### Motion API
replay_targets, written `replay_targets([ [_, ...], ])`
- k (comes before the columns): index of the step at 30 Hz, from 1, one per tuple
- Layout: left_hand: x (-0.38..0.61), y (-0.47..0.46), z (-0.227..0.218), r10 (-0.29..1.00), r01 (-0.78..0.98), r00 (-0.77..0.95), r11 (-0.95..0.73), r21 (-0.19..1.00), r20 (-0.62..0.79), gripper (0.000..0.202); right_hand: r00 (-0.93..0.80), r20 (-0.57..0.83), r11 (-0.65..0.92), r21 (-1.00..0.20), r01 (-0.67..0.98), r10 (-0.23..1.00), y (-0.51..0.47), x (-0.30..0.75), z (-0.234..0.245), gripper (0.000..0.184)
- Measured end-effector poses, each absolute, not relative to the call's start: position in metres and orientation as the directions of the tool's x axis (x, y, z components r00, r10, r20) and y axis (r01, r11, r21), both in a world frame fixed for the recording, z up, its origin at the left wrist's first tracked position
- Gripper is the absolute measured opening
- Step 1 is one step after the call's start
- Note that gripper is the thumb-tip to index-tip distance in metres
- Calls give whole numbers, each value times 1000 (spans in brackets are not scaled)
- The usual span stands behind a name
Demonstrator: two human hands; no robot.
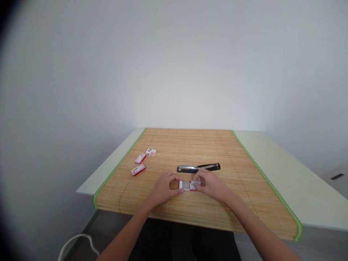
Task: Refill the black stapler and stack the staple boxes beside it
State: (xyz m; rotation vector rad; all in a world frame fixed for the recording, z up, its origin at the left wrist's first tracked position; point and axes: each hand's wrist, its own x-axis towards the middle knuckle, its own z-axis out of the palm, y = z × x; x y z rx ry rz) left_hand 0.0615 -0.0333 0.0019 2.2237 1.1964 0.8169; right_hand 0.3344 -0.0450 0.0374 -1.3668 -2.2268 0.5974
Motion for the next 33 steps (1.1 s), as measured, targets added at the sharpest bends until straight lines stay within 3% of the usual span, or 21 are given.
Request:
replay_targets([
  [3, 65, -29, 2, 855, 536, 433, -499, 681, 286, 42, -369, 264, 453, -563, 691, 891, -28, 323, 47, 7],
  [6, 68, -15, 0, 901, 517, 340, -419, 747, 270, 32, -350, 299, 460, -547, 699, 888, -4, 309, 54, 9],
  [9, 71, 6, -3, 915, 557, 257, -403, 726, 311, 32, -359, 270, 450, -517, 728, 893, 18, 301, 54, 11],
  [12, 74, 24, -6, 895, 619, 295, -445, 647, 334, 40, -377, 237, 445, -507, 738, 895, 32, 298, 50, 13],
  [16, 77, 33, -11, 897, 675, 308, -441, 592, 317, 34, -389, 214, 442, -504, 742, 896, 37, 296, 43, 15],
  [33, 76, 35, -17, 898, 675, 306, -438, 594, 315, 35, -444, 180, 475, -450, 756, 878, 40, 291, 43, 14],
])
